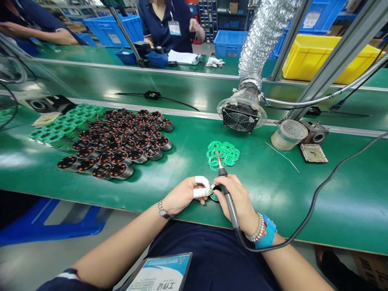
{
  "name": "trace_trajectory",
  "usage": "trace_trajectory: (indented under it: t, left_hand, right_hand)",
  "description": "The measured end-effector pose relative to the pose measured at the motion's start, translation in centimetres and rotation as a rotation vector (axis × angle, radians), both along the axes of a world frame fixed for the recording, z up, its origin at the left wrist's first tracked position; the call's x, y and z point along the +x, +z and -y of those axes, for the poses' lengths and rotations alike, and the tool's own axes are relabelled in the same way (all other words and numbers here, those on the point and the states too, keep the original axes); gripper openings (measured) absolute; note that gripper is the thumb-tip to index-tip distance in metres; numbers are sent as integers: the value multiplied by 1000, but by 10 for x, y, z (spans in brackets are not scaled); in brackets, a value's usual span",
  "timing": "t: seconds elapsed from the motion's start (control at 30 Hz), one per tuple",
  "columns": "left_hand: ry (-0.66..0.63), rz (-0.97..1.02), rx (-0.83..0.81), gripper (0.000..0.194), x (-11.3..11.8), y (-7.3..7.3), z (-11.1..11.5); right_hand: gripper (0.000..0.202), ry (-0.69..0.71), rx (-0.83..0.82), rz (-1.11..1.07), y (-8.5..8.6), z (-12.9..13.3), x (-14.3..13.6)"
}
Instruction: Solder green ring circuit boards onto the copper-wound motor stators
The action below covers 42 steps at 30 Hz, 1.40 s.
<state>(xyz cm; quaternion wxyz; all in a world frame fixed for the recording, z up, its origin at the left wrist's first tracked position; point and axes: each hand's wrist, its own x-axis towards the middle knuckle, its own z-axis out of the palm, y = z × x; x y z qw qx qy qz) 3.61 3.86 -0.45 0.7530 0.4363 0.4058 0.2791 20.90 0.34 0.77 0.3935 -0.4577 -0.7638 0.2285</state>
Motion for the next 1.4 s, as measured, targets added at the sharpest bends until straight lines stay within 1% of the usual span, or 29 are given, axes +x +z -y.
trace_trajectory:
  t: [0.13,0.3,0.4,0.53,0.63,0.73,0.8,0.97,1.1,1.4]
  left_hand:
    - [-8,1,21,26,-1,0,0]
    - [6,-16,33,29,-2,0,3]
    - [13,-24,32,30,-2,0,6]
    - [44,33,30,29,-3,0,10]
    - [34,28,35,27,-5,-2,11]
    - [2,-15,41,24,-7,-4,10]
    - [-6,-43,48,23,-8,-4,9]
    - [-8,-49,55,23,-8,-2,9]
    - [-9,-61,67,20,-8,-2,8]
    - [-14,-68,89,17,-8,-2,9]
  right_hand:
    - [23,37,-37,-58,5,-8,-8]
    - [23,20,-84,-68,6,-7,-10]
    - [24,-6,-65,-49,4,-4,-12]
    - [22,-7,-19,-5,4,0,-17]
    - [23,-25,5,-20,7,2,-12]
    - [17,-86,6,-54,11,7,0]
    - [14,-90,-10,-71,15,12,9]
    - [25,-15,51,-93,25,26,27]
    - [21,22,-8,-150,33,30,30]
    - [23,95,-56,-151,33,28,26]
